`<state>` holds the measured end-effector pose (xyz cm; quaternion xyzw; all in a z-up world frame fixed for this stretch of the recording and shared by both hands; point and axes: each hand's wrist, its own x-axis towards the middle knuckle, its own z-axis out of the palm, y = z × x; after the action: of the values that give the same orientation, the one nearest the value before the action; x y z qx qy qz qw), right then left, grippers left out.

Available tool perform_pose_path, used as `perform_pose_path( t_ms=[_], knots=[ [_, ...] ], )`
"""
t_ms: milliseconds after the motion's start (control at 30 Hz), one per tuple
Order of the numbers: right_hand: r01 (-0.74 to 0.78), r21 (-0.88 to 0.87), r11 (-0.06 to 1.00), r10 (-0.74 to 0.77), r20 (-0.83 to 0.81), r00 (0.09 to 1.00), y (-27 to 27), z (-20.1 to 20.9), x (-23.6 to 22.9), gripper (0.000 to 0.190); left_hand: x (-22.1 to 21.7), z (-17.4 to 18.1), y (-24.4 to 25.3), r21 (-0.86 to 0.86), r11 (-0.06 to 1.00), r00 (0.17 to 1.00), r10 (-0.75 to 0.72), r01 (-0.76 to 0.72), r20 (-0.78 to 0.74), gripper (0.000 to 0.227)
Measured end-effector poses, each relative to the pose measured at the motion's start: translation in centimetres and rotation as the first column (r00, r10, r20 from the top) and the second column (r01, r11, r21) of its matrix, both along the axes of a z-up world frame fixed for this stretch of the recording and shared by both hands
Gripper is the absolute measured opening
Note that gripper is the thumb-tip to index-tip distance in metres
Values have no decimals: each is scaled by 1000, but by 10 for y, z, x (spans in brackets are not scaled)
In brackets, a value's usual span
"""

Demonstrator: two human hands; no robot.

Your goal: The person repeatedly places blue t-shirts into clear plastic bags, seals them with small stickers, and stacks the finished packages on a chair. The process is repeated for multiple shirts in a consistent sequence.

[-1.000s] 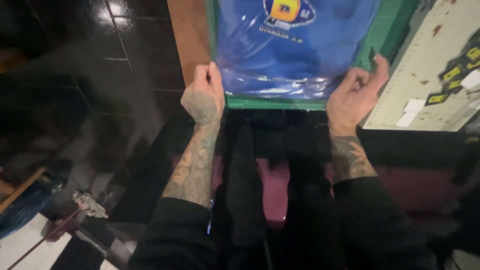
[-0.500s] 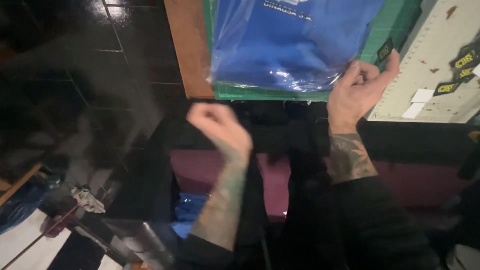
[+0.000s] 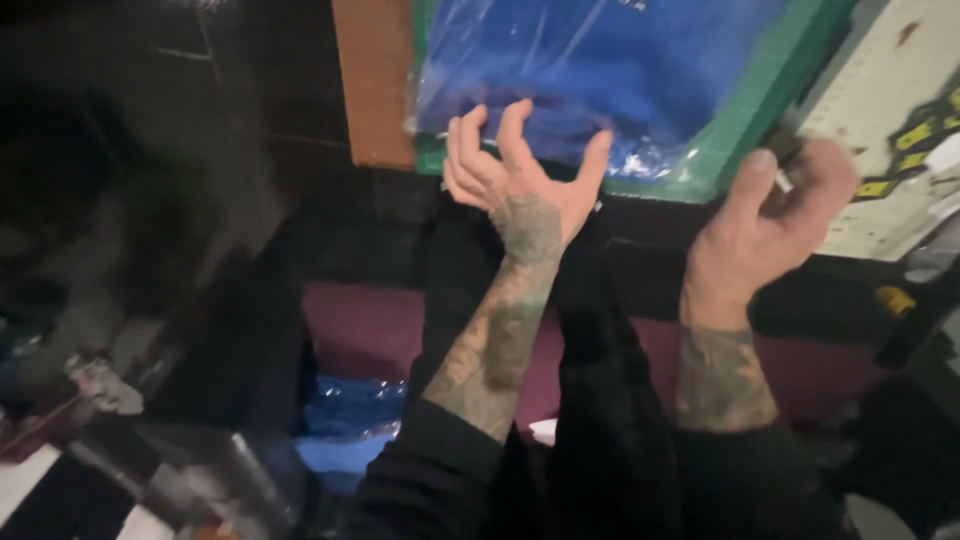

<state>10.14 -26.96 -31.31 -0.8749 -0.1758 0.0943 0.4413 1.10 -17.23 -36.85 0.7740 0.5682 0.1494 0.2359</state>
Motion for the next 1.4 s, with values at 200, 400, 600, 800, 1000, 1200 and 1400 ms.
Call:
perform_pose_path(
  t_ms=[200,400,600,800,1000,1200,1400],
  knots=[
    [176,176,969,-81,-445,892,13,21,-7,12,-3,-6,-1,-13,1000,1000,-12,12,-14,76],
    [167,205,964,-18,-581,813,13,27,-4,70,-4,-6,-2,-3,1000,999,19,-19,48,73],
    [-51,104,993,98,-523,847,19,35,0,15,-3,-10,-2,43,998,998,39,-42,57,77],
    [-320,-26,947,278,-436,856,42,30,6,12,-4,-11,-4,35,997,996,62,-64,62,75],
    [-515,-185,837,447,-314,838,61,9,8,9,-6,-16,-7,8,999,998,45,-45,41,71],
    [-473,-239,848,433,-202,878,64,-13,0,8,-8,-13,-4,-33,999,999,35,-35,-11,67],
    [-419,-246,874,418,-59,906,67,-19,-8,9,-8,-6,-2,-34,998,999,45,-45,-3,67]
  ],
)
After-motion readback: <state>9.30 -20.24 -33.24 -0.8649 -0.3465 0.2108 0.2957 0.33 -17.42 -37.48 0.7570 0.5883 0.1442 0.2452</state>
